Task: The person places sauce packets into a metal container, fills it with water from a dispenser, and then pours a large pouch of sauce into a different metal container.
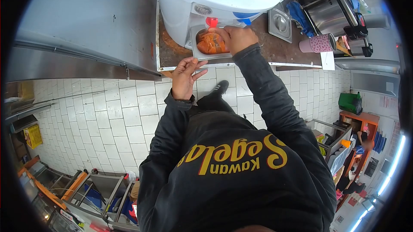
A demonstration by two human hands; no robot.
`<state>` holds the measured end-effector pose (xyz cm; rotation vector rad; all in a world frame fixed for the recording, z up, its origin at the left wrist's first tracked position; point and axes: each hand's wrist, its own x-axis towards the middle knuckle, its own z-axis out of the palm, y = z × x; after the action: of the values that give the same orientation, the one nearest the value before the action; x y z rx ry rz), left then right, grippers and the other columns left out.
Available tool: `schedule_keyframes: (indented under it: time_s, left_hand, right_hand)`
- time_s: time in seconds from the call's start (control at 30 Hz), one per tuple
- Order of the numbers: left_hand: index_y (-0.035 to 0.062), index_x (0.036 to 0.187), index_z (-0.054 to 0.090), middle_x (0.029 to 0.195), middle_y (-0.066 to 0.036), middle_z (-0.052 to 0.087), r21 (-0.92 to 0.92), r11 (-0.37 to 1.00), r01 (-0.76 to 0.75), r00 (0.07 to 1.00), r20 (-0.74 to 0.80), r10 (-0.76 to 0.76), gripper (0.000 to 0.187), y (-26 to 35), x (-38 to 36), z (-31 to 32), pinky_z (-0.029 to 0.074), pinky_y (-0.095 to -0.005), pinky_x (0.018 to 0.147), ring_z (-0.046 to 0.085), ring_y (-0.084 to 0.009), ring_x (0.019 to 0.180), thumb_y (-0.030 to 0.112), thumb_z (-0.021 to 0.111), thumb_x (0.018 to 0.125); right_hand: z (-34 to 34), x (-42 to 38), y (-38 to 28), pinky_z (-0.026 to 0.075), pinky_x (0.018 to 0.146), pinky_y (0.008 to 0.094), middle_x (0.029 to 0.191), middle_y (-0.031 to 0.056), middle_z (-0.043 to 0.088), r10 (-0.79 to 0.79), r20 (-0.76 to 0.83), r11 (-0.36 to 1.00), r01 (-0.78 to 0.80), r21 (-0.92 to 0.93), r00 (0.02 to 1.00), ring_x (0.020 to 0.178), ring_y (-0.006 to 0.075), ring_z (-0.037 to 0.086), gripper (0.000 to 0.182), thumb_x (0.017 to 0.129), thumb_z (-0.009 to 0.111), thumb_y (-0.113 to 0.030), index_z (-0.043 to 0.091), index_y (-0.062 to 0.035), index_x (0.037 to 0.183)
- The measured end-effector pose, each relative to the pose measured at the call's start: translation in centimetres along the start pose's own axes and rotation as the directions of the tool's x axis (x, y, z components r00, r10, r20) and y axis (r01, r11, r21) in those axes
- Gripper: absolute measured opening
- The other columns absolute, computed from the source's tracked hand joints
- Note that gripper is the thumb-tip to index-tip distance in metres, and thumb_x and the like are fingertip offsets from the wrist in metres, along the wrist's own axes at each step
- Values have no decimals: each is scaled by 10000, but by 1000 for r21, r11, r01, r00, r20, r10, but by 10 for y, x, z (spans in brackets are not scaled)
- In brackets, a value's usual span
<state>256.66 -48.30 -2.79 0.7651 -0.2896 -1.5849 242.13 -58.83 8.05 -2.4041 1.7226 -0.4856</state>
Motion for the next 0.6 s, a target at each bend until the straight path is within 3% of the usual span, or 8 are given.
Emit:
schedule_keyframes:
  time_s: [0.6]
  left_hand:
    - [18, 1016, 519, 960, -92, 585, 8, 1000, 3, 1000, -13, -3, 141, -1, -1, -1, 538, -390, 810, 593, -283, 1023, 102, 535, 904]
  right_hand:
    - [5, 4, 8, 492, 571, 379, 549, 63, 599, -49, 62, 999, 48, 21, 997, 552, 275, 608, 519, 860, 450, -545, 682, -114, 689]
